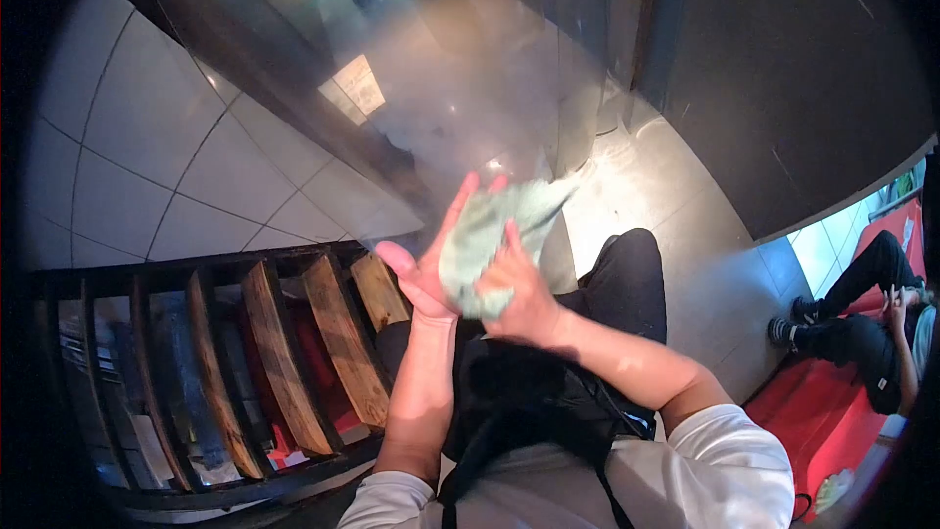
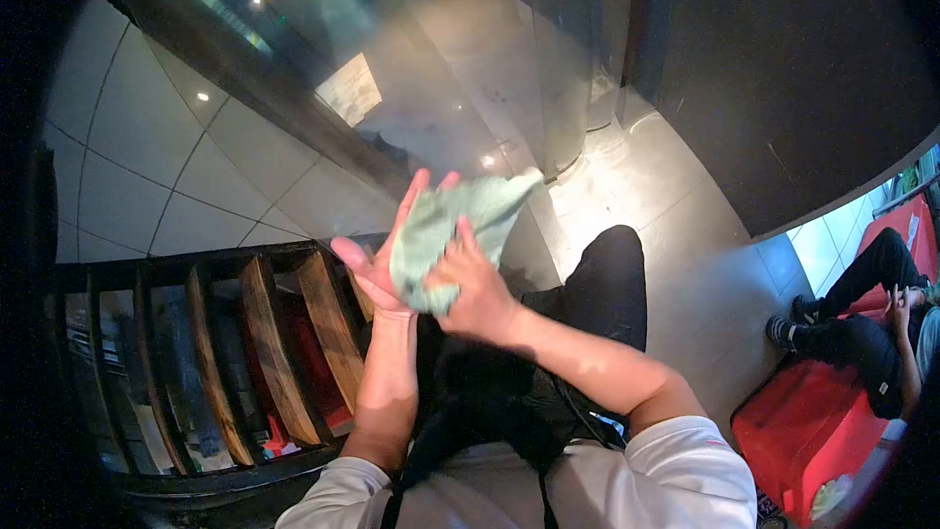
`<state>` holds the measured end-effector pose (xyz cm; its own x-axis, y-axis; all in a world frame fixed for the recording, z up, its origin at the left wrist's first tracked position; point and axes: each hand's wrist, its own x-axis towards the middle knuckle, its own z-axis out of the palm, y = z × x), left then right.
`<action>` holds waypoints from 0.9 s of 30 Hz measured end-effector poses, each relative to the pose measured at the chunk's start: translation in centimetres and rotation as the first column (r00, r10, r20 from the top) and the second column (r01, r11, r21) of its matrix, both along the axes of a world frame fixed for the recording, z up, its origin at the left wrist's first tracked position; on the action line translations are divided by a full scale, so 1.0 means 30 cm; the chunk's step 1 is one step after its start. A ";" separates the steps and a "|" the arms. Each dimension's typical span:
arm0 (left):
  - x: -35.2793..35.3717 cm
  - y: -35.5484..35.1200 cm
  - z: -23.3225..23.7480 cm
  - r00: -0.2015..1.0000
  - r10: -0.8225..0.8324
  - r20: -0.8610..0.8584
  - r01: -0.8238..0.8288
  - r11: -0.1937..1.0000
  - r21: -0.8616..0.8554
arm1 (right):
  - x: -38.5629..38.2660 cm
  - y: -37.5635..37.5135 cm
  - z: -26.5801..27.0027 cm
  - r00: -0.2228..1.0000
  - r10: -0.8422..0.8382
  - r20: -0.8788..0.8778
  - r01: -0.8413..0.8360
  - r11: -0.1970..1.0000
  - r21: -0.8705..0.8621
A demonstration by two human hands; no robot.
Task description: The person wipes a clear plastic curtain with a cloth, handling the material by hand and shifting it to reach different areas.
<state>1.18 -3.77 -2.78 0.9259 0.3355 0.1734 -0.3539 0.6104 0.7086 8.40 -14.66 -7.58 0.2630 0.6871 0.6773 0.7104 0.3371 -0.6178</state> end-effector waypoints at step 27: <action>-0.027 -0.035 0.070 0.957 -0.222 0.188 0.231 0.973 -0.026 | 0.241 -0.017 0.159 0.660 -0.056 -0.749 0.239 0.961 0.139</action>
<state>0.36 -4.82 -0.68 0.9328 0.1321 0.3354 -0.3227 0.7207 0.6136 15.63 -15.17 -2.80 0.8203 0.4620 0.3372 0.1100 0.4512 -0.8856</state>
